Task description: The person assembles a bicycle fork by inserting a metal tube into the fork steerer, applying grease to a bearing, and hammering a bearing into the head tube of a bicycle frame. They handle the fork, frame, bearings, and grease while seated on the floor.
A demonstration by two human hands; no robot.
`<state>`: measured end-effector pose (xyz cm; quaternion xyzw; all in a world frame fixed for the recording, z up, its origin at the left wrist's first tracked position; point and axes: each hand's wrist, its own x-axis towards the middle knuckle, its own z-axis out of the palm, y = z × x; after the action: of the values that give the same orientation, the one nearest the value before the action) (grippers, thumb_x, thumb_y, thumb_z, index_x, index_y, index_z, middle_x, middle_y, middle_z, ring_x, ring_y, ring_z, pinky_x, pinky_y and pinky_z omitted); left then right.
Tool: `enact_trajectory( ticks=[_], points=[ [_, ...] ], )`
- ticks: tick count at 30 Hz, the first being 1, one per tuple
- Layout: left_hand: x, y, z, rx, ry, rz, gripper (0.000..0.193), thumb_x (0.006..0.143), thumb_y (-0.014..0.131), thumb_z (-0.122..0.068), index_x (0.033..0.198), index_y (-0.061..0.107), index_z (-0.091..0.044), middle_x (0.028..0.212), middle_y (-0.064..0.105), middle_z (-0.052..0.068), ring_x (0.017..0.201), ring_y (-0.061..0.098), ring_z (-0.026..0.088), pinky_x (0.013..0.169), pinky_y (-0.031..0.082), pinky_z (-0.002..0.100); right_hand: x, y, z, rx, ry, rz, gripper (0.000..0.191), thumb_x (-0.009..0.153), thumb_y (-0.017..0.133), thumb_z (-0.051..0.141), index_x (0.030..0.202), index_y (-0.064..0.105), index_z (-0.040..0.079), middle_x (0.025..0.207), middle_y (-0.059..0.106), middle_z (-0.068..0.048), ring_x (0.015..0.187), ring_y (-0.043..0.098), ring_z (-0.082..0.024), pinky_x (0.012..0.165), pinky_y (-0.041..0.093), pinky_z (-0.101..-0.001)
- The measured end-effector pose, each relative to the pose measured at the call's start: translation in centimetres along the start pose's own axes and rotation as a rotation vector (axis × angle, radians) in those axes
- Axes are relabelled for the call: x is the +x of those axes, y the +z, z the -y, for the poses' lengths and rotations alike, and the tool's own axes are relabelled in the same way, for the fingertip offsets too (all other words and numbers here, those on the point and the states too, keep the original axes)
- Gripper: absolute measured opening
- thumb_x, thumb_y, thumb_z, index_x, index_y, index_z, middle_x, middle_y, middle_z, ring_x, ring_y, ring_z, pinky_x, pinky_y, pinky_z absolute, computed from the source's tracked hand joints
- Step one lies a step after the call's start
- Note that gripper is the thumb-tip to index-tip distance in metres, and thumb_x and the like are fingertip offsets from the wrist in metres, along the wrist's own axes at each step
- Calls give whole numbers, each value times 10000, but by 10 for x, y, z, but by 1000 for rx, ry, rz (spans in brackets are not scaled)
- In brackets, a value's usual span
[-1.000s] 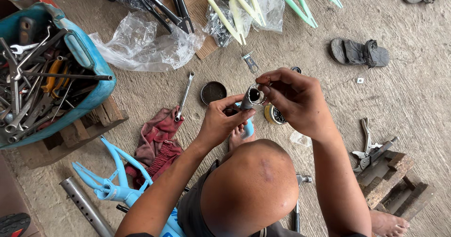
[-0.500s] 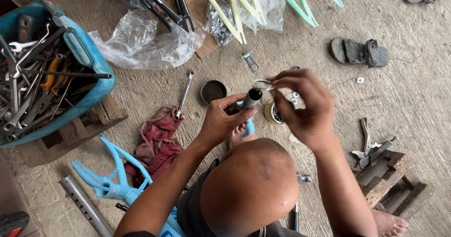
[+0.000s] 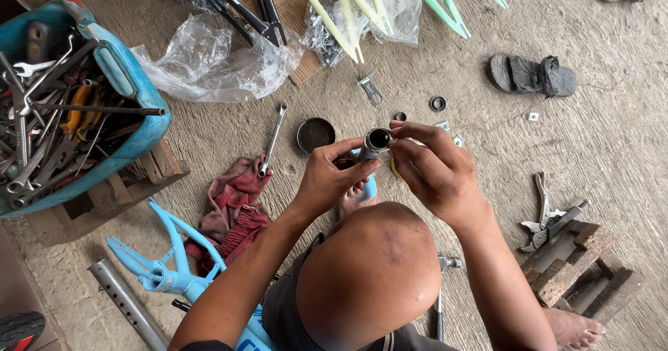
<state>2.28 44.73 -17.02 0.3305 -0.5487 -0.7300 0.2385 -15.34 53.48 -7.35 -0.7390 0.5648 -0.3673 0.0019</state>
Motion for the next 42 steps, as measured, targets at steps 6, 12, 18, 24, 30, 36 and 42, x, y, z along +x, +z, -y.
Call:
enact_trajectory(
  ticks=[6, 12, 18, 24, 30, 36, 42],
  points=[
    [-2, -2, 2, 7, 4, 10, 501, 851, 835, -272, 1280, 730, -35, 762, 722, -4, 650, 641, 28, 559, 501, 209, -9, 5, -5, -50, -75, -4, 254, 876, 809, -4, 1105, 699, 11, 1197, 684, -148, 1107, 739, -297, 803, 617, -361],
    [-1, -7, 5, 26, 30, 66, 568, 857, 822, -290, 1348, 674, -48, 819, 741, 4, 693, 674, 40, 603, 547, 220, -18, 19, -13, -143, -159, -43, 261, 862, 843, 54, 1082, 704, 30, 1143, 677, -129, 1072, 727, -302, 873, 633, -397],
    [-1, -8, 7, 70, 34, 80, 588, 871, 809, -289, 1385, 653, -50, 839, 744, 13, 735, 685, 47, 645, 572, 233, -24, 29, -18, -151, -212, -86, 248, 853, 852, 33, 1034, 684, 9, 1077, 679, -128, 1029, 724, -289, 974, 616, -443],
    [-2, -5, 9, 75, 35, 74, 606, 869, 809, -285, 1391, 641, -27, 837, 753, 28, 743, 689, 52, 671, 576, 239, -22, 26, -12, -125, -112, -159, 238, 853, 839, -18, 995, 650, 16, 1038, 678, -117, 999, 719, -243, 1006, 593, -463],
    [-3, -1, 7, 74, 20, 83, 619, 864, 807, -317, 1386, 649, -24, 824, 743, 32, 731, 690, 60, 668, 579, 249, -18, 8, 8, 232, 317, -308, 185, 977, 723, -23, 1115, 606, 15, 1109, 708, -131, 1073, 752, -209, 968, 644, -341],
    [-5, 1, 3, 105, 35, 79, 618, 869, 800, -341, 1386, 657, -33, 824, 748, 37, 747, 689, 58, 679, 578, 245, -4, -6, 4, 771, 616, -152, 177, 990, 735, 52, 1117, 634, -17, 1015, 715, -91, 950, 733, -130, 875, 626, -279],
    [-6, 3, 0, 141, 20, 76, 621, 862, 781, -353, 1381, 646, -40, 853, 768, 45, 760, 727, 79, 695, 604, 253, 16, -16, 7, 395, 545, 79, 135, 941, 747, 20, 1042, 673, -29, 938, 739, -71, 876, 730, -103, 789, 621, -260]
  ],
)
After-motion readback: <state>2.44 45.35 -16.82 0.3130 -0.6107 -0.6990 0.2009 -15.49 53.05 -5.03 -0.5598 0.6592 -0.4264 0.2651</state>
